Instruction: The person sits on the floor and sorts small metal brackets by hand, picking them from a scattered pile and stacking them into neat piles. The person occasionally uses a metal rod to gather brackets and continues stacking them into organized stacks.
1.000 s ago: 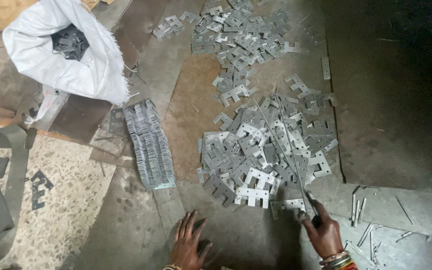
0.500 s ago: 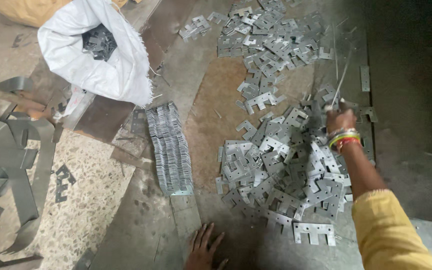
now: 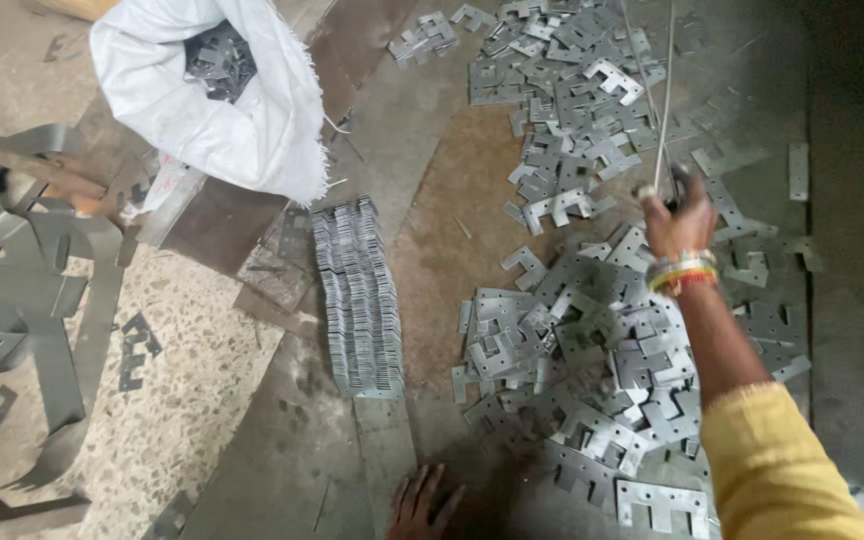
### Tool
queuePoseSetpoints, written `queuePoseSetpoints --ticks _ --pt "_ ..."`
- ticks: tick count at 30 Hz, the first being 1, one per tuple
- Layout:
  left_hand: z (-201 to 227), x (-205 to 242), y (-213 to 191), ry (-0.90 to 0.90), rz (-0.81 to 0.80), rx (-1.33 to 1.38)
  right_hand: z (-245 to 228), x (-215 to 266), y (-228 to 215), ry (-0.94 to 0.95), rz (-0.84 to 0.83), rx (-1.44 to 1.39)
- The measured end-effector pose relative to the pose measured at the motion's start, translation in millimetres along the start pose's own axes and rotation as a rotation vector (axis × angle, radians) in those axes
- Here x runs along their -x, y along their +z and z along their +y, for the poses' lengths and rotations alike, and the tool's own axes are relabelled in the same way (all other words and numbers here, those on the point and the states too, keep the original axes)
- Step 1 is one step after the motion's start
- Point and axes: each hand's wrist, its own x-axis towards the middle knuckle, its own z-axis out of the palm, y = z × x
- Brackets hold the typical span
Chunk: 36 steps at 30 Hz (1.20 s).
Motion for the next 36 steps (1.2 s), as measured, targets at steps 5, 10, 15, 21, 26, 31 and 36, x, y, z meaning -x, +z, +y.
queuePoseSetpoints --ticks 5,10,15,21,26,31,36 --pt "-2.4 21.3 19.2 -0.07 0.021 -0.076 -18.1 -104.5 114.0 0.187 -0.251 -0.03" --pt "1.8 18.6 6.9 -0.041 -0.016 -0.02 1.6 -96.4 124.6 -0.005 -0.284 0.202" --pt "8.0 -15.9 -48.1 -0.013 -0.246 0.186 49.6 -5.7 28.6 -0.119 -0.364 0.292" --pt "19.5 -56.8 -127.0 -0.141 -0.49 0.359 64.0 156.3 -82.3 -0.041 -0.458 0.388" --pt "31.0 -65.9 -153.1 -0.107 -0.382 0.299 56.1 312.6 -155.7 0.032 -0.505 0.381" --pt "40.6 -63.1 -161.9 -0.123 -0.279 0.254 52.0 386.1 -212.0 0.196 -0.56 0.334" --pt "42.9 -61.2 -161.7 -0.149 -0.272 0.256 46.4 357.1 -207.8 0.132 -0.369 0.158"
